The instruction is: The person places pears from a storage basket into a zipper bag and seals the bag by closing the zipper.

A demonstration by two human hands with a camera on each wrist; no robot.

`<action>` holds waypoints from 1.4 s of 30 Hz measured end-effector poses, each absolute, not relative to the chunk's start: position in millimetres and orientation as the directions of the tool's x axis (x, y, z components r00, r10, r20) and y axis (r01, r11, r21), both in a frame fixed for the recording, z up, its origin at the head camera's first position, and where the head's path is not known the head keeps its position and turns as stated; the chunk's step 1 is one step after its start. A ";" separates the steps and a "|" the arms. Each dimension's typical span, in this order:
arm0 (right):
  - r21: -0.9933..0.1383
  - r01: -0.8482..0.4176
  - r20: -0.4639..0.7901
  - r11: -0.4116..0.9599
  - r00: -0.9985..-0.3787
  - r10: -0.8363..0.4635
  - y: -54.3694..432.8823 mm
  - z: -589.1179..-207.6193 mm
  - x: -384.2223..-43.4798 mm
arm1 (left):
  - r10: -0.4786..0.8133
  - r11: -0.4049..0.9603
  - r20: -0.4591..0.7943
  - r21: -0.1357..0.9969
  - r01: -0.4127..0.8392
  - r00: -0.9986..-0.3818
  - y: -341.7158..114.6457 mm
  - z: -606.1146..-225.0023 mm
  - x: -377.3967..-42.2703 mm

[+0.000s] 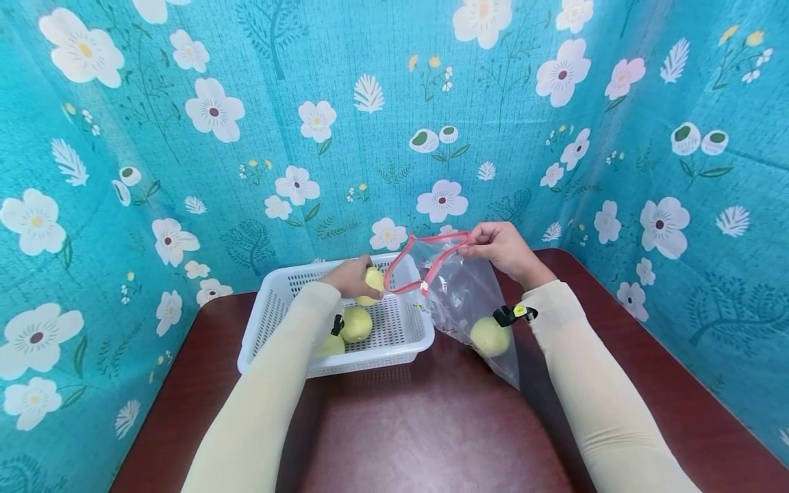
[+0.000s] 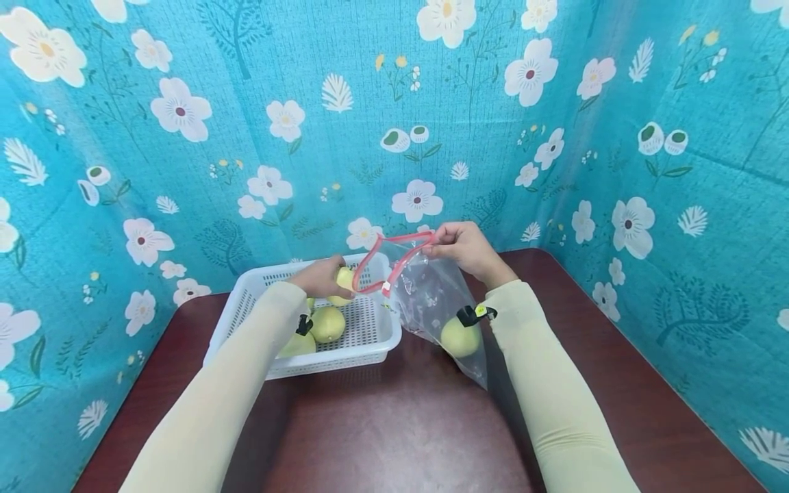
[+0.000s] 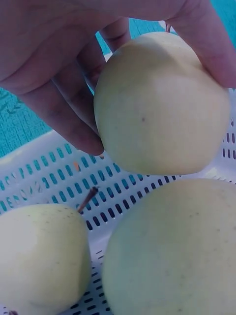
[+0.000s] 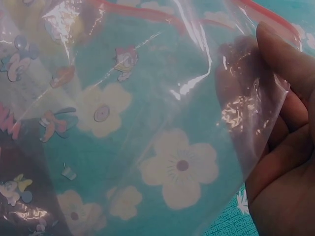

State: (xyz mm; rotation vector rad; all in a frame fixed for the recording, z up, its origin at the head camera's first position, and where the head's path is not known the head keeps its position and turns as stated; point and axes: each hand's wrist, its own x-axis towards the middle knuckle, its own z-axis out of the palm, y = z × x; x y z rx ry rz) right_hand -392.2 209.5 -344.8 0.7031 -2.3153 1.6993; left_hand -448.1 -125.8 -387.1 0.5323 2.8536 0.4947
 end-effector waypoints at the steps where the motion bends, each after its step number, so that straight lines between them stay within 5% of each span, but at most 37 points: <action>1: -0.849 -0.472 0.412 0.238 -0.872 -0.264 209.5 -344.8 -391.9 | 0.383 0.878 -0.129 0.359 0.317 -0.915 -127.2 -386.5 -447.2; 42: -0.846 -0.463 0.394 0.265 -0.877 -0.276 208.7 -337.8 -387.0 | 0.437 0.827 0.029 0.381 0.414 -0.899 -138.1 -358.4 -409.3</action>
